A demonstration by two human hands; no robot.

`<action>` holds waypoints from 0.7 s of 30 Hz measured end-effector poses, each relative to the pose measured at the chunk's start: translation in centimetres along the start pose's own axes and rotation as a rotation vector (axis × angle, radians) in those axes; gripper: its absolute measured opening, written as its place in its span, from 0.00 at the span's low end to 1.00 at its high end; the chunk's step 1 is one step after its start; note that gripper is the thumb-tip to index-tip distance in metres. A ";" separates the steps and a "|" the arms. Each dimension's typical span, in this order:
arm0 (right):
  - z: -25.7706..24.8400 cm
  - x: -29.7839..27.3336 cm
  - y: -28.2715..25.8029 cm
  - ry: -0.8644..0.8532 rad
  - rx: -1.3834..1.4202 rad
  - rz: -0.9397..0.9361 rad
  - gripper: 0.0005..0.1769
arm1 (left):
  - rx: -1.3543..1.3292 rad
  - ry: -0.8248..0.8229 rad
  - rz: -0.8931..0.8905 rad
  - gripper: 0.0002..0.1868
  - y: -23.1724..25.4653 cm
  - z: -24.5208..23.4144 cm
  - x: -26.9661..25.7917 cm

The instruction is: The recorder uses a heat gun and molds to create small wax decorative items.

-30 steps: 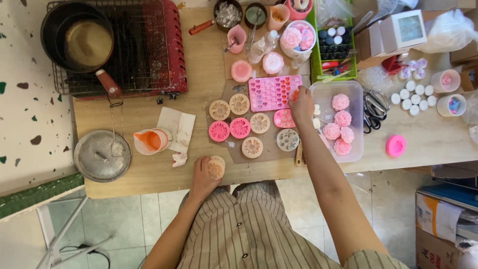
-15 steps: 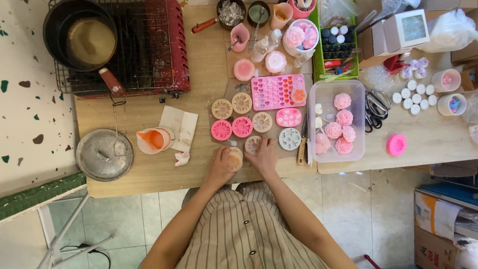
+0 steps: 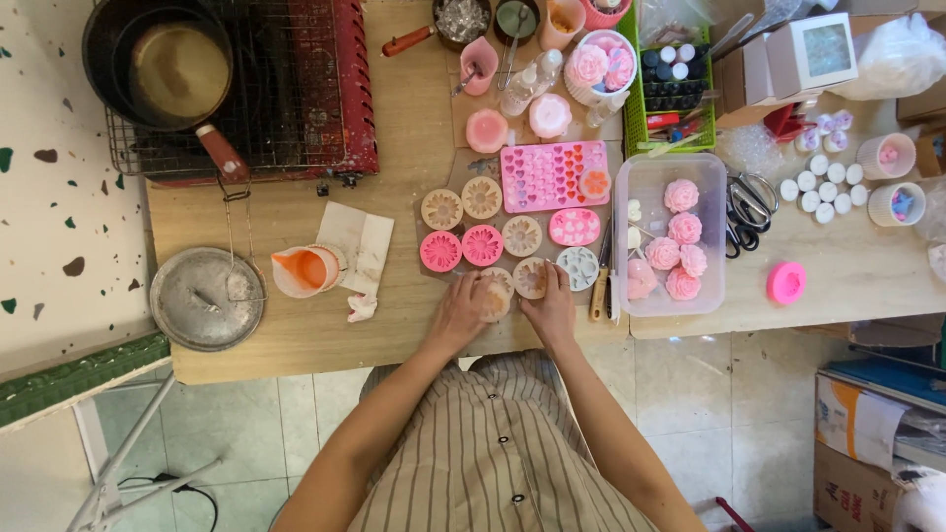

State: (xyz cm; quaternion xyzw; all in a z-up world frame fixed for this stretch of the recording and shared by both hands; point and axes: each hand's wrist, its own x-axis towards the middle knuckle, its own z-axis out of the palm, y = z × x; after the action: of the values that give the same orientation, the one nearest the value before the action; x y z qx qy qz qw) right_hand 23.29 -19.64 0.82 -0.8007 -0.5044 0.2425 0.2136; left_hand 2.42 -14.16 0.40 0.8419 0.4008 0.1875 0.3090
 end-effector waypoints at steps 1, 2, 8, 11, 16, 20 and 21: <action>0.0 0.0 0.1 -0.004 0.001 -0.001 0.51 | 0.001 0.000 -0.004 0.47 -0.6 0.0 -1.0; 0.0 0.1 0.2 -0.004 0.015 -0.004 0.50 | -0.005 -0.006 -0.038 0.47 -1.3 0.0 -1.9; -0.3 -1.7 -1.7 0.097 -0.005 -0.051 0.41 | -0.028 0.020 -0.273 0.51 -3.5 -1.2 -4.6; 1.8 -3.3 -1.0 0.103 -0.038 -0.026 0.27 | -0.032 0.065 -0.369 0.53 -2.9 -2.2 -4.3; 1.4 -3.0 -3.5 -0.179 0.056 -0.006 0.33 | -0.081 0.178 -0.395 0.53 -3.4 -1.1 -4.8; 2.4 -2.0 -3.5 -0.292 0.128 0.042 0.46 | -0.143 0.214 -0.377 0.47 -3.8 -0.6 -5.4; 3.0 -1.6 -2.9 -0.261 0.139 0.004 0.47 | -0.156 0.221 -0.363 0.45 -3.8 -0.7 -5.2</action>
State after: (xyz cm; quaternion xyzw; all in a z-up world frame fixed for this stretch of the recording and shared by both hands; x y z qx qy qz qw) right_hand 18.80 -19.63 0.45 -0.7466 -0.5085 0.3792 0.2005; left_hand -3.26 -16.18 -2.03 0.7038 0.5614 0.2505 0.3562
